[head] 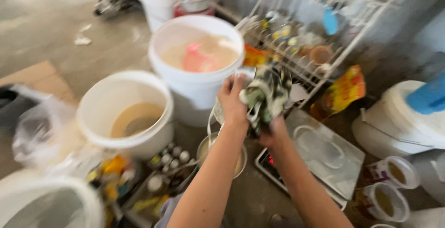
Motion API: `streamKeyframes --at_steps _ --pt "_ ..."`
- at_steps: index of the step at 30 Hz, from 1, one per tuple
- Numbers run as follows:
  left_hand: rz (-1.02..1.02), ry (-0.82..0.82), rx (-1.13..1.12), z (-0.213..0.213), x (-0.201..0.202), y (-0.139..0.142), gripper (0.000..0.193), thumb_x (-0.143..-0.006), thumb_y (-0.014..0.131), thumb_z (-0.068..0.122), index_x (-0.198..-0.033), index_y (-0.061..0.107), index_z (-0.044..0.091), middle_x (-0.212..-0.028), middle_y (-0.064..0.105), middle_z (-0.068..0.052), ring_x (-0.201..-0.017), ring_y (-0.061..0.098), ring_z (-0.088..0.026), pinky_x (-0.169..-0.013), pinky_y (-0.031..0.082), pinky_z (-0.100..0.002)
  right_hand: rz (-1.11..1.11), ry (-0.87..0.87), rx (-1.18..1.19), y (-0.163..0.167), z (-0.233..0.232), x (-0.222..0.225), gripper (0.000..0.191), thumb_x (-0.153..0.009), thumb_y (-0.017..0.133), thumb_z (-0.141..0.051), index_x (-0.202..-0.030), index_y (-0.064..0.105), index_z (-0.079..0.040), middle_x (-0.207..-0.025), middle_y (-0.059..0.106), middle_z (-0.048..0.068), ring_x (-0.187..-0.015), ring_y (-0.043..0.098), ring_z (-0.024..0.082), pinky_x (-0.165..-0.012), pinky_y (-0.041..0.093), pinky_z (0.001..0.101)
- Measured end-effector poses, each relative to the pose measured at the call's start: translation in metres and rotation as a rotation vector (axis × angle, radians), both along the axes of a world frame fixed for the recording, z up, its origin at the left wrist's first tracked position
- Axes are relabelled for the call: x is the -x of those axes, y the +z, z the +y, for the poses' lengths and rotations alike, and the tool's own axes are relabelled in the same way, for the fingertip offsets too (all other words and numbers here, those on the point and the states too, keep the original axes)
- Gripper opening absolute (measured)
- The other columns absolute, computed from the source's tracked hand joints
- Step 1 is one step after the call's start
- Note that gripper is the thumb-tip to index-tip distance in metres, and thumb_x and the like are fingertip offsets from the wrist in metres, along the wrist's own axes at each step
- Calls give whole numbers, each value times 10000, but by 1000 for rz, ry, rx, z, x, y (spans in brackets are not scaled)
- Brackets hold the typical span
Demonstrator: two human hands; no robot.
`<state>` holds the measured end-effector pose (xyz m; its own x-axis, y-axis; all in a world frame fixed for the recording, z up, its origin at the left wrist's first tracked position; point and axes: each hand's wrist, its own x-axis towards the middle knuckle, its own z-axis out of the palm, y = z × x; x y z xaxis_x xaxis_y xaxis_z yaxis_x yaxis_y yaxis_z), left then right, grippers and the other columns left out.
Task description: The person sits on the floor of a bakery kitchen, scoops flour into a large bowl, adds ingredients from small packets, and stirs the mixture with a spatula. They weigh chunks of margarine on a digital scale, add them with colorant into a stand mixer bowl, and run the mixer to blend the batter while adding more flour.
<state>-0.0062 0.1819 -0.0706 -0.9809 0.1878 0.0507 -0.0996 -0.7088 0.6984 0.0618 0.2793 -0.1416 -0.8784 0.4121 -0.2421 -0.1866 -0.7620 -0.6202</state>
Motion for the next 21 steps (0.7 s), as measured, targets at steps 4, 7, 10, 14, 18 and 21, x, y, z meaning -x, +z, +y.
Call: streamKeyframes --at_steps 4,7,10,14,18,21 --pt "2 -150 26 42 -11 -12 165 -968 698 154 -963 692 -11 -843 677 -18 -760 585 -110 -689 478 -282 104 86 90 -21 48 -13 354 -1010 624 -386 -1220 707 -114 -1167 753 62 -1030 715 231 -920 579 419" --pt "171 -56 210 61 -11 -8 168 -986 662 135 -1016 697 -27 -889 708 -10 -815 613 -94 -749 506 -261 -1 84 59 -21 87 -3 355 -963 621 -398 -1134 730 -107 -1080 769 78 -936 730 247 -849 599 439" --pt "163 72 288 74 -3 2 196 -970 636 96 -1128 665 -16 -933 700 -23 -836 623 -97 -761 513 -262 -151 36 -40 -1 140 16 314 -946 631 -369 -1063 738 -98 -1029 771 96 -904 733 262 -831 612 446" --pt "245 186 318 50 21 2 292 -975 584 47 -1256 627 -20 -1067 665 -55 -909 620 -107 -818 521 -266 -13 66 -248 50 190 66 252 -981 667 -293 -1070 755 -75 -1049 765 97 -928 728 240 -856 609 421" --pt "203 204 416 41 39 -7 290 -965 622 41 -1248 628 -21 -1081 684 -64 -914 614 -108 -824 517 -267 -23 -137 -404 105 241 154 196 -955 648 -262 -1091 706 -135 -1040 772 49 -912 756 213 -792 645 426" --pt "274 196 415 41 46 -15 285 -963 642 31 -1239 625 -39 -1077 667 -71 -917 619 -112 -800 528 -263 286 -123 -458 153 284 239 306 -986 692 -265 -1212 656 -63 -1101 742 95 -956 751 255 -836 645 462"
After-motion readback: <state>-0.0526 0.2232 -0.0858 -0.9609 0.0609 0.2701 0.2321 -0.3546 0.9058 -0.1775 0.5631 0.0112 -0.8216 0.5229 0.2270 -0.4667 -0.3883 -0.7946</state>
